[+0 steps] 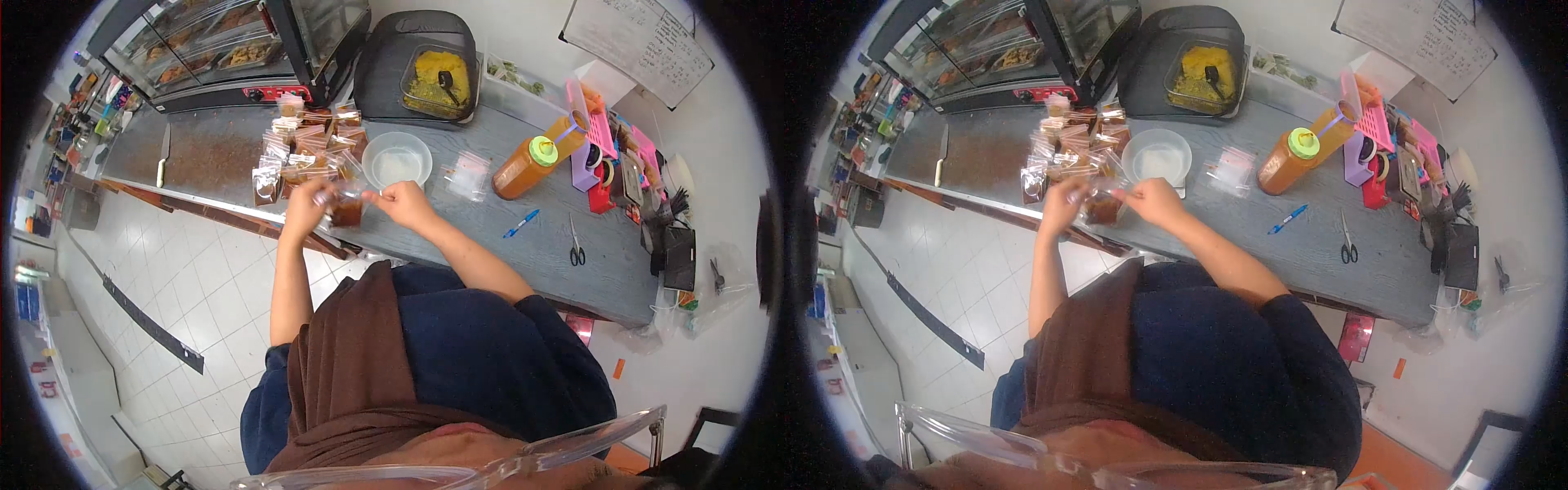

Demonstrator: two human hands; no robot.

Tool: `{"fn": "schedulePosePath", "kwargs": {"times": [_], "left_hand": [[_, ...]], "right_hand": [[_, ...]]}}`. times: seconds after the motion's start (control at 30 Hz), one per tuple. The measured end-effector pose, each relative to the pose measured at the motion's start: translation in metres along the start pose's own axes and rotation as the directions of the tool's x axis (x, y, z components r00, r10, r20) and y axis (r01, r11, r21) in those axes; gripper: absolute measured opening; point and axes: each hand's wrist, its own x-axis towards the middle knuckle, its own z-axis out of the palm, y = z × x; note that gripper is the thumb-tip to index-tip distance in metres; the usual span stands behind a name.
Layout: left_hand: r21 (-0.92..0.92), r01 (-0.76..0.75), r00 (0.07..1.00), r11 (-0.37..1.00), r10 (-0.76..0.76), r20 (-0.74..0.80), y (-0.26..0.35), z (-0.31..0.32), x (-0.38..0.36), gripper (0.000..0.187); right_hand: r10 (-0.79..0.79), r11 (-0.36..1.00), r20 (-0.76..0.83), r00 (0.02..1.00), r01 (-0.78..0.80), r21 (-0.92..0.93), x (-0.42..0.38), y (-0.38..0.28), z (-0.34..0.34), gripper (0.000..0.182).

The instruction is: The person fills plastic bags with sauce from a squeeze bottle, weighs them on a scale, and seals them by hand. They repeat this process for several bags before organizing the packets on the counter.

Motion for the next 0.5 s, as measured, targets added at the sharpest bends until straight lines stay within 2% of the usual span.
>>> {"fn": "schedulePosePath", "kwargs": {"times": [0.07, 0.17, 0.27, 0.33, 0.37, 0.4, 0.47, 0.5], "left_hand": [[0.316, 0.063, 0.973, 0.947, 0.013, -0.232, -0.029, 0.009, 0.010, 0.029], [0.254, 0.047, 0.931, 0.966, 0.050, -0.362, -0.010, 0.014, 0.010, 0.043], [-0.177, -0.087, 0.984, 0.980, 0.056, -0.172, 0.019, 0.036, 0.005, 0.051], [-0.586, 0.103, 0.981, 0.804, 0.014, 0.192, 0.055, 0.046, -0.003, 0.057], [-0.694, 0.168, 0.961, 0.700, 0.042, 0.275, 0.075, 0.051, -0.008, 0.057], [-0.778, 0.239, 0.933, 0.581, 0.083, 0.349, 0.091, 0.056, -0.011, 0.058], [-0.767, 0.397, 0.846, 0.505, 0.123, 0.519, 0.103, 0.060, -0.012, 0.058], [-0.746, 0.473, 0.790, 0.468, 0.149, 0.594, 0.107, 0.062, -0.011, 0.059]], "right_hand": [[0.023, 1.000, -0.012, 1.000, -0.022, 0.012, -0.004, 0.009, -0.003, 0.057], [0.011, 0.977, -0.112, 0.994, 0.013, 0.213, -0.017, 0.016, -0.008, 0.040], [-0.181, 0.914, -0.319, 0.930, 0.279, 0.294, -0.035, 0.002, -0.018, 0.015], [-0.377, 0.878, -0.393, 0.838, 0.459, 0.137, -0.039, -0.004, -0.025, 0.011], [-0.473, 0.840, -0.416, 0.776, 0.540, 0.051, -0.040, -0.006, -0.027, 0.014], [-0.497, 0.839, -0.353, 0.793, 0.543, 0.038, -0.042, -0.004, -0.031, 0.016], [-0.534, 0.835, -0.225, 0.815, 0.551, 0.011, -0.047, 0.001, -0.043, 0.019], [-0.518, 0.845, -0.235, 0.822, 0.535, 0.006, -0.051, 0.004, -0.047, 0.019]]}}
